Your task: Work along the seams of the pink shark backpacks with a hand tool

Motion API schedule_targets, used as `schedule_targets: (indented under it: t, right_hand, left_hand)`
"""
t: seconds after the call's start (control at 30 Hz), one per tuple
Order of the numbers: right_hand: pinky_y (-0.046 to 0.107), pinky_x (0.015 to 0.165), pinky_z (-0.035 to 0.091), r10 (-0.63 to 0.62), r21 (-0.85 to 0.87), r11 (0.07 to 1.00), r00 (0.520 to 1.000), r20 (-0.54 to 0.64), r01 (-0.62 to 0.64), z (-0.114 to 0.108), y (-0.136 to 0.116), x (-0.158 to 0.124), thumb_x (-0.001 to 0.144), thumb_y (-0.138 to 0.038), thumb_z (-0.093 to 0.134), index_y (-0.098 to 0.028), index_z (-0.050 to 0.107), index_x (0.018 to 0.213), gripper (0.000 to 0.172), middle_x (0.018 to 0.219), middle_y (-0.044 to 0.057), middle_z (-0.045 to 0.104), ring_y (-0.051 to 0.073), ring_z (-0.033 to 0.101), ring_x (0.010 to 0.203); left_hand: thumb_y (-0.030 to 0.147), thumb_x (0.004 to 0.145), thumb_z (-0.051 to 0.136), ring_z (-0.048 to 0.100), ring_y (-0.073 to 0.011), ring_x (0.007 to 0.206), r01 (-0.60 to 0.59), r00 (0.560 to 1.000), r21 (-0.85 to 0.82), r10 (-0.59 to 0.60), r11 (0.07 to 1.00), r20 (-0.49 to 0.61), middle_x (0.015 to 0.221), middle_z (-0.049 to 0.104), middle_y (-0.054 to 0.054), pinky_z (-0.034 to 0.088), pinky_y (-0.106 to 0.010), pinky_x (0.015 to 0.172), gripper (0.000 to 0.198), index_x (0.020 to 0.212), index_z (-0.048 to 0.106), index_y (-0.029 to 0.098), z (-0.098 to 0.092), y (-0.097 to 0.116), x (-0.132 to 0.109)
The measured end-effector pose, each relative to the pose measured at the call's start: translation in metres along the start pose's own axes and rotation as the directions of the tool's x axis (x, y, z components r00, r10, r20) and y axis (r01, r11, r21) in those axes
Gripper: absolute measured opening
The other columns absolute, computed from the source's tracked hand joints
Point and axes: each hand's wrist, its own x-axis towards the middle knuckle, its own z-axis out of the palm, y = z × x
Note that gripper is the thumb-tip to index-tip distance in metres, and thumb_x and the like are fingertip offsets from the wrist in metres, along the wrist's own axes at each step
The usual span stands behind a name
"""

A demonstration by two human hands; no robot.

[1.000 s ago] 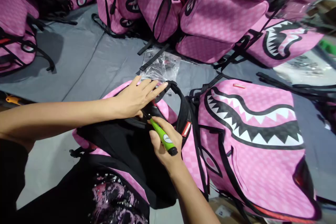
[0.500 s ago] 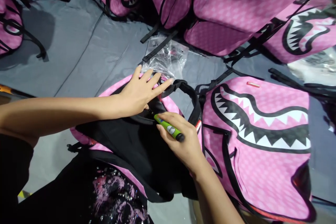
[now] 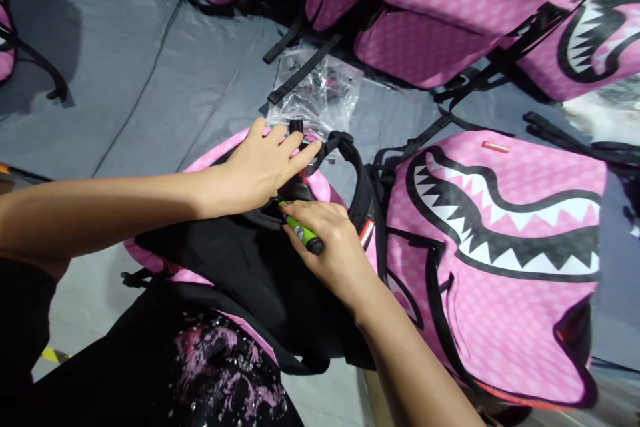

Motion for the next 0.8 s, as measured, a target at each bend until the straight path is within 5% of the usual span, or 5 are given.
schedule_targets:
  t: [0.8]
  right_hand:
    - [0.042,0.084,0.052,0.107,-0.1,0.989,0.993,-0.048,-0.112,0.0093,-0.0084,0.0,0.089,-0.023,0.066,-0.02,0.07,0.107,0.019,0.103,0.005,0.076,0.024,0.072,0.093]
  left_hand:
    - [0.032,0.086,0.058,0.045,-0.0343,0.125,-0.034,0.999,-0.024,0.034,0.999,0.005,0.137,0.052,-0.012,0.032,-0.05,0.107,0.075,0.154,0.029,0.024,0.0054,-0.0041,0.0002]
